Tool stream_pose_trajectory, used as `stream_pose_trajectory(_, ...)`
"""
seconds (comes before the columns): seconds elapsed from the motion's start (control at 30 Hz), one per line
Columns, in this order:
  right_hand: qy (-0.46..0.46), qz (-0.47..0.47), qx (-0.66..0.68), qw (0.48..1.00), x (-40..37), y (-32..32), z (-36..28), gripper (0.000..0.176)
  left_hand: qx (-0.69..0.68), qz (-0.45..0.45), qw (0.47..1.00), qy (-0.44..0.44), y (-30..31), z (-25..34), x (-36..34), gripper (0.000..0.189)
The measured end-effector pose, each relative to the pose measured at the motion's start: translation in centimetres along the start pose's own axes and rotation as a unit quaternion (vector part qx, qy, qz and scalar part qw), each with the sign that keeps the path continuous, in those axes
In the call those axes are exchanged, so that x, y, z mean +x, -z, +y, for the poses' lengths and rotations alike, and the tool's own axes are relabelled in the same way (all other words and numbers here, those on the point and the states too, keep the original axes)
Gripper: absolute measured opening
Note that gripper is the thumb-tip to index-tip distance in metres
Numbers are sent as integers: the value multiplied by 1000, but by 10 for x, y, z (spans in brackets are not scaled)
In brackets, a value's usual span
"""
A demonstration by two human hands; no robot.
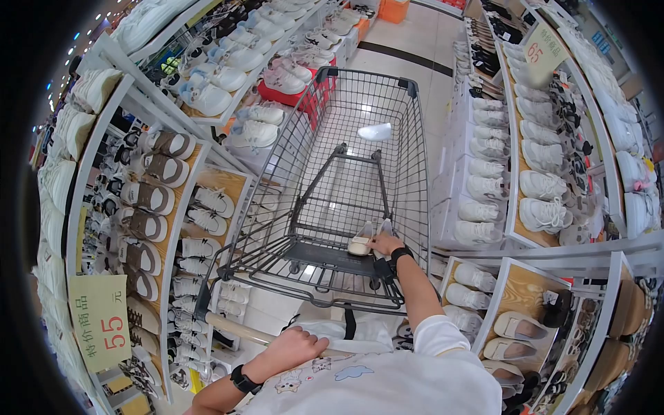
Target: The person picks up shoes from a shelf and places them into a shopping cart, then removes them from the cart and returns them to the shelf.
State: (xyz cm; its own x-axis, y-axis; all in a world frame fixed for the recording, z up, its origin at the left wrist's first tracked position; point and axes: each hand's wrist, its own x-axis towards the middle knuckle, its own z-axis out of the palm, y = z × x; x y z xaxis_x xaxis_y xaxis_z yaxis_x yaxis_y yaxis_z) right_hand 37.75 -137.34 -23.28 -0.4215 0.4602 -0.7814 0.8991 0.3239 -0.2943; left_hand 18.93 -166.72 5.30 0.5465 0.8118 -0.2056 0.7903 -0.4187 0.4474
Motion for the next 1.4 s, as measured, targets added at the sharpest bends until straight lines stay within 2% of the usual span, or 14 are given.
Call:
stream_pose_trajectory(0.17, -15, 88, -19, 996, -16, 12, -15, 64, -8, -5, 1000, -4, 0, -2, 5, 12)
stream_pose_trajectory(0.23, 104, 88, 12, 991, -14, 19, -17, 64, -18, -7, 1000, -4, 0, -1, 6, 11)
stream_pose_trajectory(0.33, 173, 40, 41, 983, 2, 15, -25, 64, -20, -10, 1000, 0, 1, -1, 9, 11)
stream_pose_trajectory(0.43, 122, -53, -66, 989, 4, 19, -32, 63, -29, -7, 1000, 5, 2, 0, 10, 10)
stream_pose_trajectory(0.57, 113, -77, -61, 989, 3, 17, -29, 61, -26, -11, 1000, 13, 2, 2, 9, 10)
stream_pose_trajectory(0.83, 131, 23, 51, 990, -8, 30, -21, 44, -51, 19, 998, -24, 4, -2, 7, 14)
stream_pose_trajectory(0.97, 194, 110, 85, 971, -16, 58, -20, 38, -94, 34, 992, -81, 49, -16, 9, 20)
stream_pose_trajectory(1.13, 187, 207, 172, 945, -86, 125, -46, 34, 10, 95, 991, -89, 91, -64, 42, 23)
stream_pose_trajectory(1.2, 233, 317, 248, 885, -128, 148, -54, 28, 19, 70, 994, -82, 95, -97, 69, 21)
stream_pose_trajectory(1.23, 226, 321, 249, 885, -137, 149, -49, 28, -14, 45, 998, -52, 87, -120, 84, 22)
stream_pose_trajectory(1.27, 213, 406, 263, 849, -144, 150, -42, 28, -47, 18, 998, -22, 74, -146, 100, 22)
stream_pose_trajectory(1.3, 198, 487, 273, 806, -150, 149, -35, 29, -19, -34, 999, 18, 63, -171, 114, 24)
stream_pose_trajectory(1.33, 189, 490, 273, 806, -153, 145, -26, 29, 10, -87, 994, 58, 49, -198, 126, 26)
stream_pose_trajectory(1.4, 113, 591, 106, 791, -151, 127, -8, 46, 92, -210, 967, 110, 15, -256, 153, 34)
